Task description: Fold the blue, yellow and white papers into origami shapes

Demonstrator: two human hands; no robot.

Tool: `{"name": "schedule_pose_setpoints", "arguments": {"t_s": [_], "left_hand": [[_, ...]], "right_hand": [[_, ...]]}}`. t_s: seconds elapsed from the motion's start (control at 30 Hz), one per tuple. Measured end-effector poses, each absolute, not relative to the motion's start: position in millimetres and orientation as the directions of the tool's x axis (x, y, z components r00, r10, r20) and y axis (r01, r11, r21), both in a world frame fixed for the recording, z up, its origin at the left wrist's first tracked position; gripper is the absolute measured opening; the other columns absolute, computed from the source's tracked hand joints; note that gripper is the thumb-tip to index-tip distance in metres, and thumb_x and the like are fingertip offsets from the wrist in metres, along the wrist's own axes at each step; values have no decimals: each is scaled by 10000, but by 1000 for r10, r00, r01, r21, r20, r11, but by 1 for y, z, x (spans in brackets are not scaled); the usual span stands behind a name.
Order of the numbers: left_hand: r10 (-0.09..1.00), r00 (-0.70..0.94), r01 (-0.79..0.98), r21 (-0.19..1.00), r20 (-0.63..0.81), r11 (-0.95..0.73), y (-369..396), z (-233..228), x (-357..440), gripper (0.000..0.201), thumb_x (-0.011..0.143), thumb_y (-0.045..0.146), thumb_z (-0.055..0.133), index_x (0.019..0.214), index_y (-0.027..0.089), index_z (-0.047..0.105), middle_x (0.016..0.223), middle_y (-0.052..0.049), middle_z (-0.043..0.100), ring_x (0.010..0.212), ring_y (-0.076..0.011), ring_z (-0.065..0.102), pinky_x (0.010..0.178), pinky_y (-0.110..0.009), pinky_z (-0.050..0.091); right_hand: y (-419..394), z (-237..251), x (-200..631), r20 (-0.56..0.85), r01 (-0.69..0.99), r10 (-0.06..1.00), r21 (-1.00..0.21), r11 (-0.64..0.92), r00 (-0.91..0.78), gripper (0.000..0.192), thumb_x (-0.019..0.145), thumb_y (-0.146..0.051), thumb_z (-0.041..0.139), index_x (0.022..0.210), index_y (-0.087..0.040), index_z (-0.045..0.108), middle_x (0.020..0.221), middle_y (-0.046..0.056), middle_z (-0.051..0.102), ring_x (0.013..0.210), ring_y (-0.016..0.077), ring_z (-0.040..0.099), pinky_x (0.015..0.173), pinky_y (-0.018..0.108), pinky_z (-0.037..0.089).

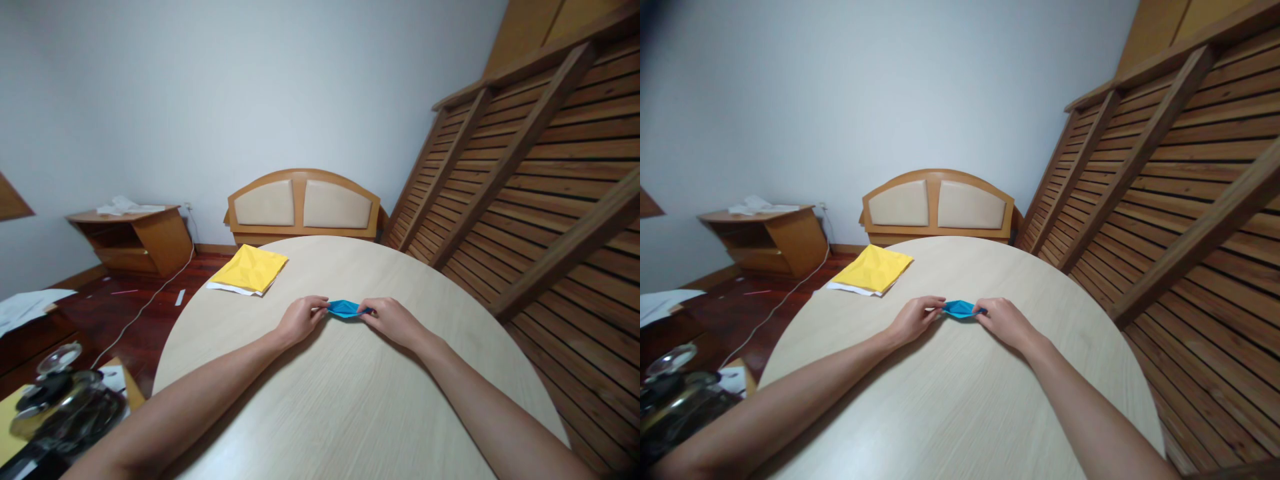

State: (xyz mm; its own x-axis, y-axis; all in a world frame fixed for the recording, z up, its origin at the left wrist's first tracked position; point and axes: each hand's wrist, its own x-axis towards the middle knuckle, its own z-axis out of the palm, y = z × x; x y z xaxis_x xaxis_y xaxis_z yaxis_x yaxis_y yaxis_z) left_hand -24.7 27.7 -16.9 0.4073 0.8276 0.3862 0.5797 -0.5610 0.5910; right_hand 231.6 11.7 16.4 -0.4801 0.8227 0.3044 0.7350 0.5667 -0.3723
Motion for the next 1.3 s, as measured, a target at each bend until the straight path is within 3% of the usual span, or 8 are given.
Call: {"name": "schedule_pose_setpoints", "arguments": {"t_s": [0.13, 0.23, 0.37, 0.6, 0.8, 1.07, 1.3], "left_hand": [[824, 370, 611, 556, 428, -563, 27, -18, -26, 346, 934, 251, 551, 1270, 189, 609, 1323, -103, 631, 1209, -232, 604, 1050, -373, 481], [824, 402, 686, 464, 400, -560, 25, -20, -27, 470, 897, 253, 587, 1352, 158, 514, 1404, -148, 551, 1281, -259, 541, 1102, -411, 433], [818, 472, 757, 324, 328, -567, 24, -23, -28, 354, 918, 282, 547, 1241, 143, 589, 1417, -175, 525, 1316, -291, 501, 1129, -434, 397], [823, 491, 782, 271, 287, -561, 21, -20, -26, 336, 947, 299, 499, 1227, 152, 612, 1410, -157, 541, 1331, -299, 486, 1159, -451, 363], [824, 491, 781, 276, 283, -560, 21, -21, -25, 336, 943, 295, 499, 1224, 153, 618, 1414, -152, 540, 1341, -298, 478, 1174, -448, 346], [828, 487, 778, 291, 279, -556, 21, -22, -26, 349, 948, 308, 493, 1243, 159, 604, 1431, -145, 528, 1361, -310, 455, 1165, -455, 354], [830, 485, 775, 304, 276, -554, 21, -21, -26, 345, 943, 302, 496, 1237, 160, 608, 1431, -152, 526, 1365, -312, 450, 1170, -463, 345]], "right_hand": [[17, 18, 243, 338, 764, 835, -352, 541, -435, 175, 909, -260, 584, 915, -229, 756, 869, 21, 769, 763, 177, 690, 682, 260, 453], [23, 21, 255, 377, 843, 865, -294, 451, -331, 197, 910, -307, 580, 923, -242, 766, 915, 28, 778, 802, 200, 703, 706, 277, 472], [34, 28, 270, 426, 955, 898, -206, 213, -108, 240, 919, -334, 560, 990, -255, 775, 961, 39, 785, 875, 247, 713, 728, 311, 499], [65, 26, 298, 414, 988, 900, -121, -95, 137, 333, 963, -350, 485, 1137, -255, 753, 1049, 97, 770, 908, 275, 707, 736, 339, 519], [87, 12, 328, 366, 947, 877, -199, -252, 310, 355, 966, -341, 484, 1196, -237, 734, 1079, 133, 753, 972, 307, 695, 778, 380, 530], [98, -9, 357, 335, 887, 842, -346, -307, 422, 379, 940, -333, 513, 1199, -178, 742, 1065, 210, 733, 961, 411, 688, 779, 524, 541], [98, -11, 358, 321, 881, 842, -345, -322, 434, 392, 920, -344, 557, 1272, -240, 691, 1109, 183, 722, 997, 383, 680, 789, 480, 536]]}}
